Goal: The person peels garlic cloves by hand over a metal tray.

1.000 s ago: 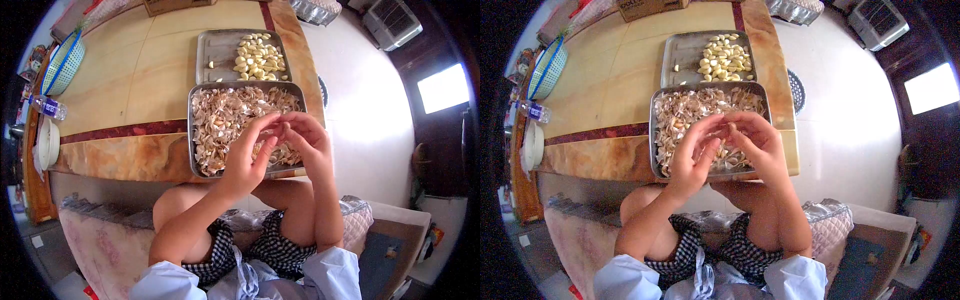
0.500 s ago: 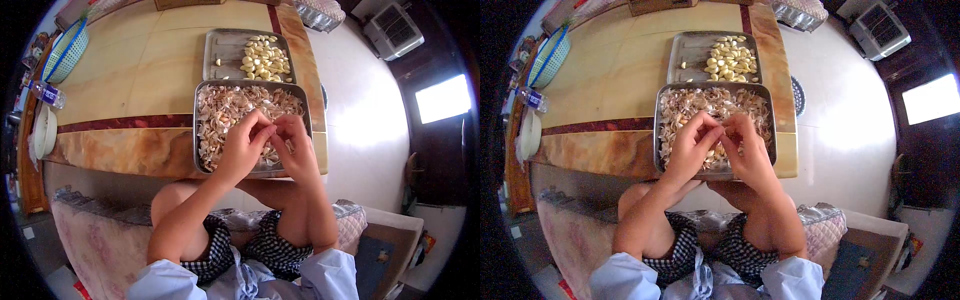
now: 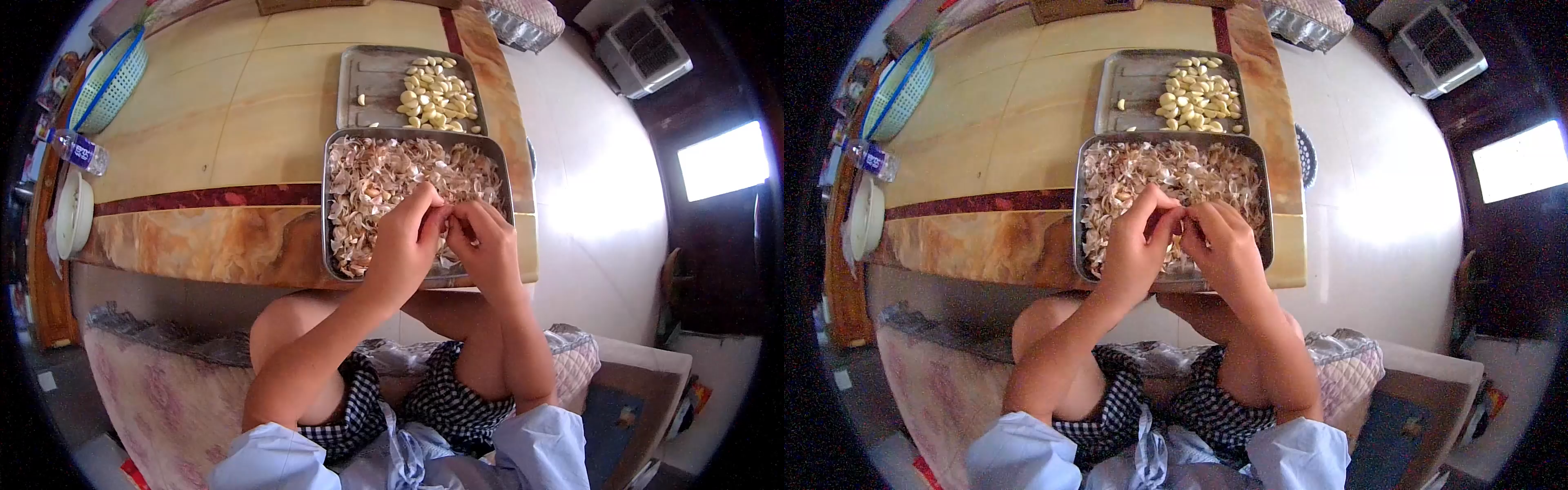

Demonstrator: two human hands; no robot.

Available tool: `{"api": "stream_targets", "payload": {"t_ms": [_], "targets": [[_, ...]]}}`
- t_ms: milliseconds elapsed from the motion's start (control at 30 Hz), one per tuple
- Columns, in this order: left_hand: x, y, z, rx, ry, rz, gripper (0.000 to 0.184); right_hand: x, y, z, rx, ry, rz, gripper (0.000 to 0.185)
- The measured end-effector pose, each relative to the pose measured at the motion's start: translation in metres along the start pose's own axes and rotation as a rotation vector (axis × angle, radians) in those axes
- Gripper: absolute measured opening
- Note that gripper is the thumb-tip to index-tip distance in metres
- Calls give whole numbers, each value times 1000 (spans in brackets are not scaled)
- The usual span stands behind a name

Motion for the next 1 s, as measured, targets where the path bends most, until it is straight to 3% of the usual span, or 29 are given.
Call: {"api": "stream_targets", "payload": {"t_ms": [167, 267, 367, 500, 533, 600, 667, 700, 767, 800, 933, 1000], "targets": [[-1, 3, 6, 52, -77, -27, 5, 2, 3, -8, -29, 123, -21, 13], [1, 0, -5, -58, 172, -168, 9, -1, 3, -2, -36, 57, -88, 14], [3, 1, -7, -227, 244, -235, 10, 0, 7, 3, 24, -74, -90, 13], [7, 14, 12, -525, 493, -327, 7, 8, 36, 41, 31, -310, 177, 3], [6, 16, 13, -616, 521, -331, 3, 9, 36, 46, 29, -358, 137, 5], [8, 16, 19, -658, 476, -310, 2, 7, 31, 48, 30, -410, 94, 7], [8, 16, 23, -698, 434, -288, 3, 8, 15, 26, 26, -211, -12, 13], [9, 16, 25, -675, 407, -274, 4, 8, 11, 21, 27, -213, -13, 13], [10, 14, 25, -653, 381, -260, 6, 13, 9, -4, 92, 30, 41, 15], [11, 14, 25, -639, 353, -226, 6, 14, 11, -11, 149, 54, 78, 15], [11, 16, 20, -554, 340, -161, 5, 9, 17, -15, 259, 80, 188, 14], [10, 15, 17, -527, 322, -167, 5, 8, 19, -3, 233, -198, 213, 13]]}}
Point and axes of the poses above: each hand's wrist, its own x-axis towards the middle knuckle, its own y-axis out of the back of the hand, z = x × y, the point moved 6 cm from there along x, towards the middle knuckle, and after that the axes turned 11 degrees about z, right-handed, at the moved point
